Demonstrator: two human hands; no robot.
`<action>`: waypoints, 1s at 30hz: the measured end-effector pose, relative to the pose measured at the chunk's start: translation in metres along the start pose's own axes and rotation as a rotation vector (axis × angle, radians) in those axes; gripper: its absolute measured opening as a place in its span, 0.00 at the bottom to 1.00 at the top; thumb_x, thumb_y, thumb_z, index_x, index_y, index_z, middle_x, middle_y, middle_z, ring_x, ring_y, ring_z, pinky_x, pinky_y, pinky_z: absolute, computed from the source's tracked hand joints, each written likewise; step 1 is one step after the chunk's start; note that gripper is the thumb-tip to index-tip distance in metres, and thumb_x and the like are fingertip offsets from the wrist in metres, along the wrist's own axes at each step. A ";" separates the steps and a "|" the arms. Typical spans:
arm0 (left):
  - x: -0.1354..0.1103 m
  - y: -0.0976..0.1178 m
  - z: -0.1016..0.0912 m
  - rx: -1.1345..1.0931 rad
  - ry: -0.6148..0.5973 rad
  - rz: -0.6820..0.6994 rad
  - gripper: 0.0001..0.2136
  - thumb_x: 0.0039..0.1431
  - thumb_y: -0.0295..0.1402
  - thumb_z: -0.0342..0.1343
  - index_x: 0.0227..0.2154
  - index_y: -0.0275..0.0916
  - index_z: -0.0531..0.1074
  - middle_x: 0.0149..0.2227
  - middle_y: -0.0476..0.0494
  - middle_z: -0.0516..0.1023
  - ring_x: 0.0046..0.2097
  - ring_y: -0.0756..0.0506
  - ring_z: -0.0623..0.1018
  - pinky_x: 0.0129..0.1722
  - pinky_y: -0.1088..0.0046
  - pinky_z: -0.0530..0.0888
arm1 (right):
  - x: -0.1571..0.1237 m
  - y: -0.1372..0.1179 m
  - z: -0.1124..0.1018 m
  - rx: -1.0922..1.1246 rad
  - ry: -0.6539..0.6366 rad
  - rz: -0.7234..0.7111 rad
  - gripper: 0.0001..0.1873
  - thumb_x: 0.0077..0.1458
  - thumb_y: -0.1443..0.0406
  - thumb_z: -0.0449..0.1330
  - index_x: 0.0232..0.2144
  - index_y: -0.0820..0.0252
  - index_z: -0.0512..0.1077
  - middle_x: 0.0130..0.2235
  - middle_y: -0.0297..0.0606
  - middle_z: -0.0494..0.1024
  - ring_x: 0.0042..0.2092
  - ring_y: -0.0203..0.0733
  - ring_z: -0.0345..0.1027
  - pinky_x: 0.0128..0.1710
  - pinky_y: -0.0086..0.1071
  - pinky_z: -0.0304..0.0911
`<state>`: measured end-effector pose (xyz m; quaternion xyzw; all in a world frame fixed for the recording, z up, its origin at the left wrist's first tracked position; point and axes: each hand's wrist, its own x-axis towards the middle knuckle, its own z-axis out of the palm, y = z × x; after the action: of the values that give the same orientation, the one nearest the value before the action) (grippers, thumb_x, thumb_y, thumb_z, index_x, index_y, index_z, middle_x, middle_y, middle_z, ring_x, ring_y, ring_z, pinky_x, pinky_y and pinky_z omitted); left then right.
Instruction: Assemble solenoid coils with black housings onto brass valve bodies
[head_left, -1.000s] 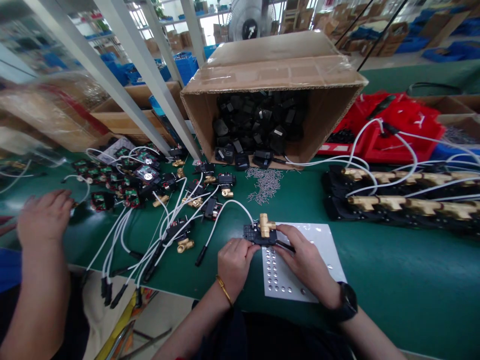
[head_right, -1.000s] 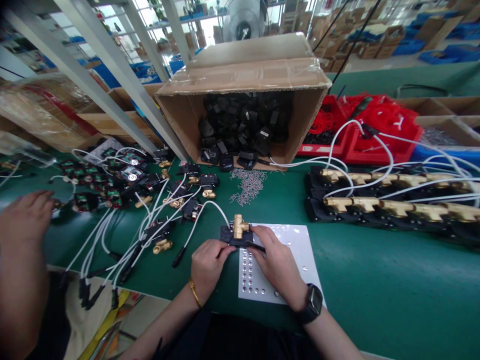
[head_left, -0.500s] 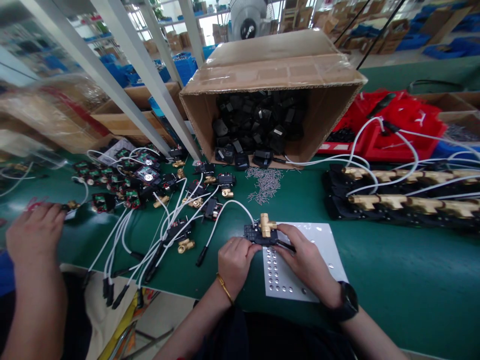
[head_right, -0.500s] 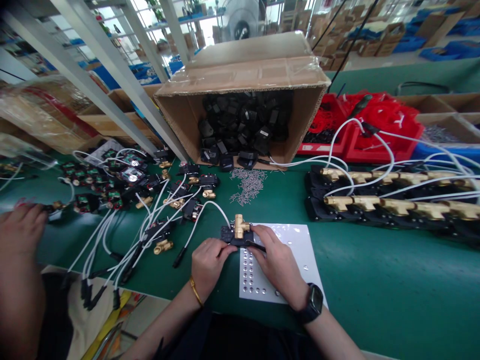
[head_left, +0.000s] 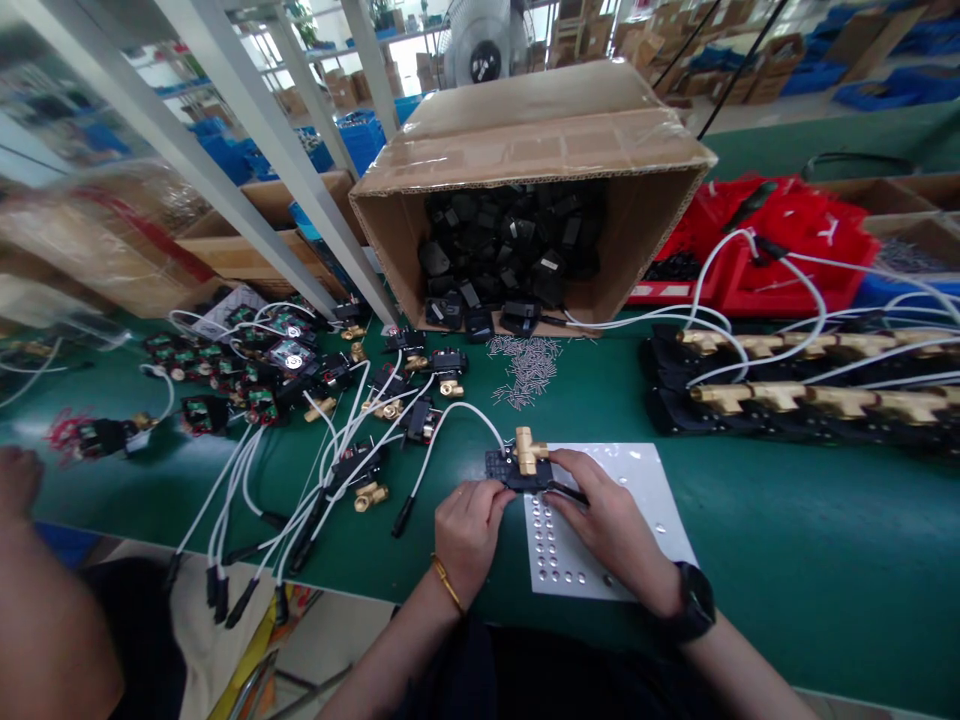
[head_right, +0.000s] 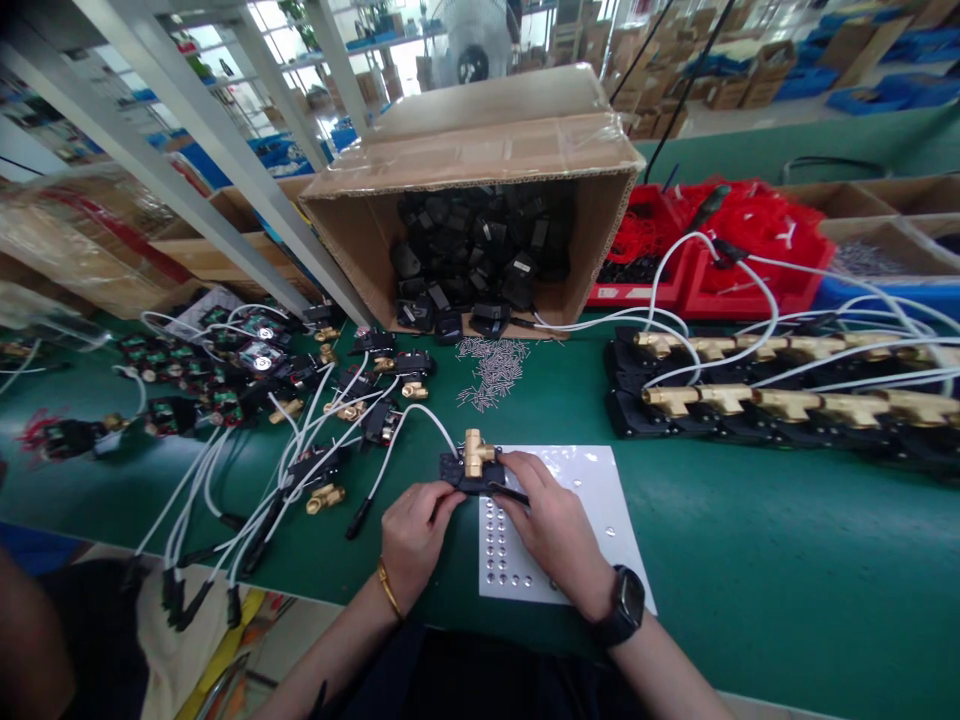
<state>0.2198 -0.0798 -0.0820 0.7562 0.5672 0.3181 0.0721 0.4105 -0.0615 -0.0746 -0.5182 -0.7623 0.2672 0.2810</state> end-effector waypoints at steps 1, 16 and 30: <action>0.000 0.000 0.000 -0.008 -0.007 0.014 0.04 0.59 0.30 0.51 0.31 0.38 0.71 0.28 0.48 0.77 0.30 0.48 0.75 0.33 0.72 0.68 | 0.000 0.000 0.000 0.003 0.000 -0.002 0.21 0.56 0.67 0.54 0.52 0.56 0.58 0.51 0.43 0.68 0.51 0.47 0.64 0.50 0.43 0.64; 0.003 -0.014 -0.023 -0.106 -0.083 -0.361 0.10 0.57 0.25 0.48 0.41 0.40 0.66 0.34 0.45 0.72 0.34 0.47 0.74 0.35 0.70 0.71 | 0.018 -0.009 -0.003 -0.107 -0.100 0.066 0.38 0.46 0.63 0.61 0.58 0.56 0.51 0.57 0.45 0.62 0.50 0.55 0.65 0.43 0.48 0.67; 0.021 -0.021 -0.019 -0.057 -0.149 -0.312 0.06 0.54 0.23 0.49 0.25 0.39 0.65 0.29 0.47 0.70 0.35 0.46 0.72 0.36 0.70 0.68 | 0.023 -0.012 0.005 -0.076 -0.106 0.127 0.29 0.46 0.64 0.60 0.51 0.58 0.59 0.48 0.44 0.72 0.44 0.52 0.70 0.41 0.45 0.66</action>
<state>0.1952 -0.0581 -0.0691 0.6782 0.6615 0.2619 0.1838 0.3924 -0.0440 -0.0667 -0.5608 -0.7514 0.2825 0.2029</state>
